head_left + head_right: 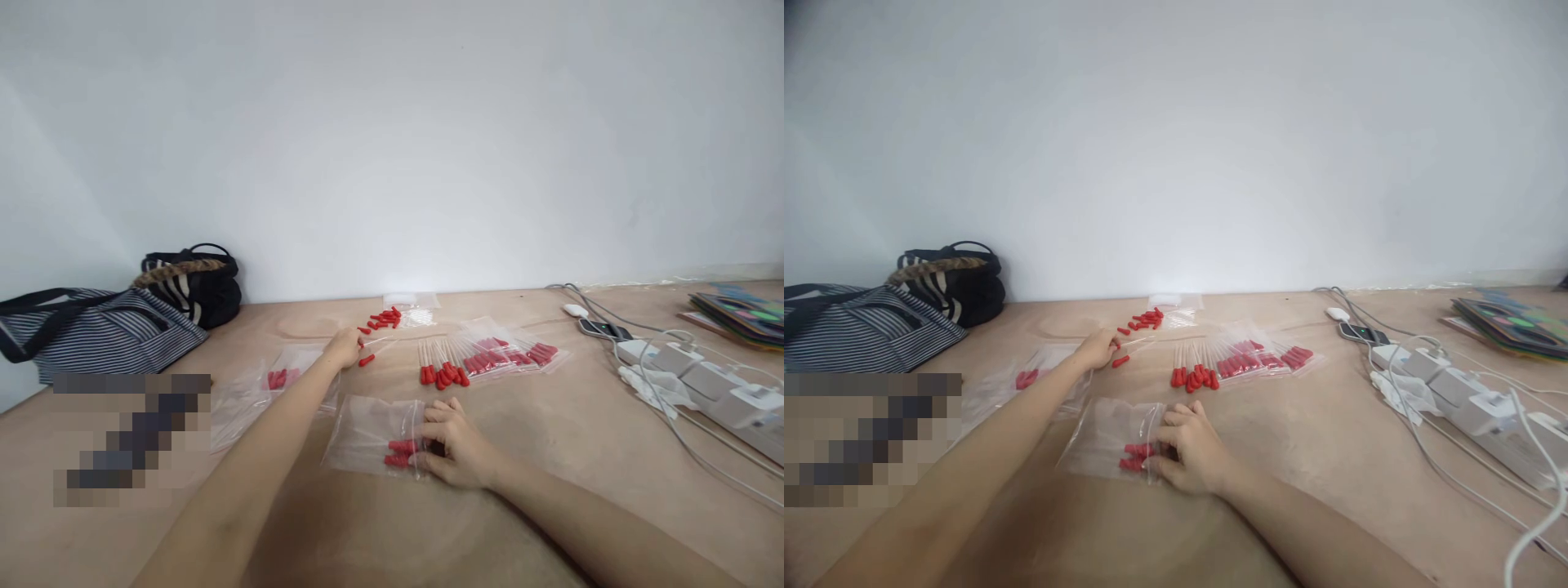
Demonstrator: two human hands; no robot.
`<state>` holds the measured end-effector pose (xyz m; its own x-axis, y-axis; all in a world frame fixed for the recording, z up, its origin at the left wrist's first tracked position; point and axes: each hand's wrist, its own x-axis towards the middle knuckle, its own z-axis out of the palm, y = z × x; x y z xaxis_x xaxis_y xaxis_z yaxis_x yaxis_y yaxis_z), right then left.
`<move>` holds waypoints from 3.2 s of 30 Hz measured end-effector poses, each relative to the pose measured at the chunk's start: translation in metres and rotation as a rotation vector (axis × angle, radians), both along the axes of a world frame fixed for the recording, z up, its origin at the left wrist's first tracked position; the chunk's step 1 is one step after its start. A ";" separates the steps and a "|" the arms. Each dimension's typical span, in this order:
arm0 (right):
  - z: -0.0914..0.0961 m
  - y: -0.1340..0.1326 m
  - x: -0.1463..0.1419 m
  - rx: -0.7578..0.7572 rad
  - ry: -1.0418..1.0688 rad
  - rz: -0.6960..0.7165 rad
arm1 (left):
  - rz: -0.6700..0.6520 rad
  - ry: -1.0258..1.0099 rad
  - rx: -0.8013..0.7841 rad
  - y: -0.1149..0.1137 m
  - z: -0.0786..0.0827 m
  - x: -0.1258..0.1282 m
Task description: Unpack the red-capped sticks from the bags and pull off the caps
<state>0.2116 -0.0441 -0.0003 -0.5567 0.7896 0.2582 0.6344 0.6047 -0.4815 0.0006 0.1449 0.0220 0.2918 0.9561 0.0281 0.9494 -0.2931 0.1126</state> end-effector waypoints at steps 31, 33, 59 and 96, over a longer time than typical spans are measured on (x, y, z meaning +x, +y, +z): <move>0.002 -0.001 0.004 -0.039 -0.012 -0.054 | 0.151 -0.341 -0.443 -0.050 0.001 0.084; 0.002 -0.001 0.005 -0.052 -0.014 -0.056 | 0.177 -0.357 -0.454 -0.048 -0.003 0.079; -0.008 0.014 0.021 -0.744 0.803 -0.161 | -0.475 -0.281 -0.119 -0.144 -0.013 -0.003; 0.023 0.074 -0.036 0.310 -0.448 -0.149 | -0.643 -0.451 -0.232 -0.162 -0.007 -0.035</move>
